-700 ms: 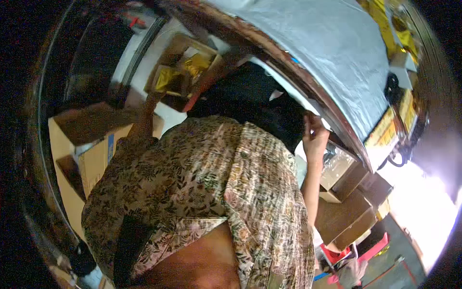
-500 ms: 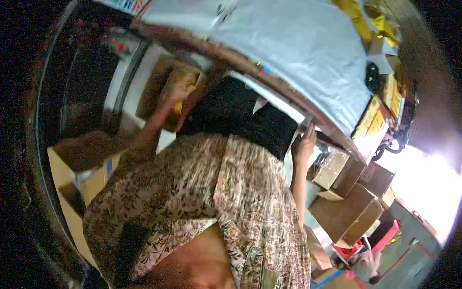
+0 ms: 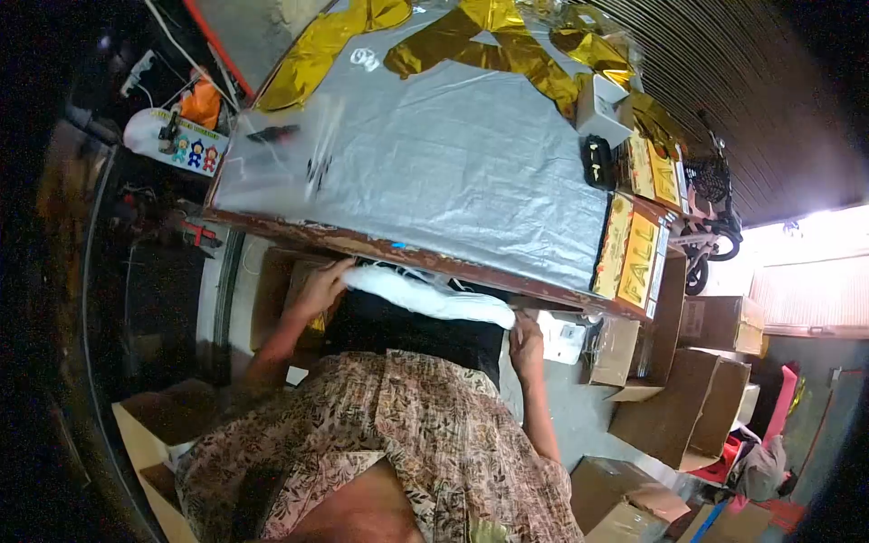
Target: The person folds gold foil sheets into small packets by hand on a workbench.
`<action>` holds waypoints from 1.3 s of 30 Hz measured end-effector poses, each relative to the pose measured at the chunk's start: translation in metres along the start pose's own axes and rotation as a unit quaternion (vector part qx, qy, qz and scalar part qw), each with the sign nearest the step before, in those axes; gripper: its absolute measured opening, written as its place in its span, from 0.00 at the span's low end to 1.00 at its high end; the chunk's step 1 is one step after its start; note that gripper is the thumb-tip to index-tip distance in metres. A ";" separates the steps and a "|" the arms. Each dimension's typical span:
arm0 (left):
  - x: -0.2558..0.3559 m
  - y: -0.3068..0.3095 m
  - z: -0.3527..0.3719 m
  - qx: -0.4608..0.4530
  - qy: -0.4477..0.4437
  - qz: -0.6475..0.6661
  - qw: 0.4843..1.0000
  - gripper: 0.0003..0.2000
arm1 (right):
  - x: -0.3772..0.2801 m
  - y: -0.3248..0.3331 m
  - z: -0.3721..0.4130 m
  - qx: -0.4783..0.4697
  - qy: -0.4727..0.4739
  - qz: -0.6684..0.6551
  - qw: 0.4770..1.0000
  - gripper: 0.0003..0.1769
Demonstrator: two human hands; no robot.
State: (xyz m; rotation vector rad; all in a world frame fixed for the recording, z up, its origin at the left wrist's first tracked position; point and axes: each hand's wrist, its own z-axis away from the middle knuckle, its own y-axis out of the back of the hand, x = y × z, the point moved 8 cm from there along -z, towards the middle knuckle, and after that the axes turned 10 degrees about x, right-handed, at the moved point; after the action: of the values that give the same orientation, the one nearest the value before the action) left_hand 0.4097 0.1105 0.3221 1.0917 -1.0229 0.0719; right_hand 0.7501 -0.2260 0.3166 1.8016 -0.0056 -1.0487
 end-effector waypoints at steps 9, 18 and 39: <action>0.262 0.083 -0.078 -0.218 -0.267 0.027 0.938 0.09 | -0.140 0.085 -0.070 -0.198 0.007 -0.138 0.970 0.16; 0.364 -0.049 -0.409 0.123 -0.470 -0.121 0.866 0.09 | -0.221 0.149 -0.177 -0.142 0.077 -0.090 0.983 0.13; 0.304 -0.056 -0.515 0.091 -0.165 0.230 0.955 0.29 | -0.221 0.153 -0.429 0.144 0.352 0.144 0.914 0.19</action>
State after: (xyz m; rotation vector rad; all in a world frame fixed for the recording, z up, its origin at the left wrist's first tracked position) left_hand 0.9440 0.3465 0.4612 1.0296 -1.5865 0.3751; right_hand 0.9579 0.1182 0.6235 2.2766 0.0124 -0.1541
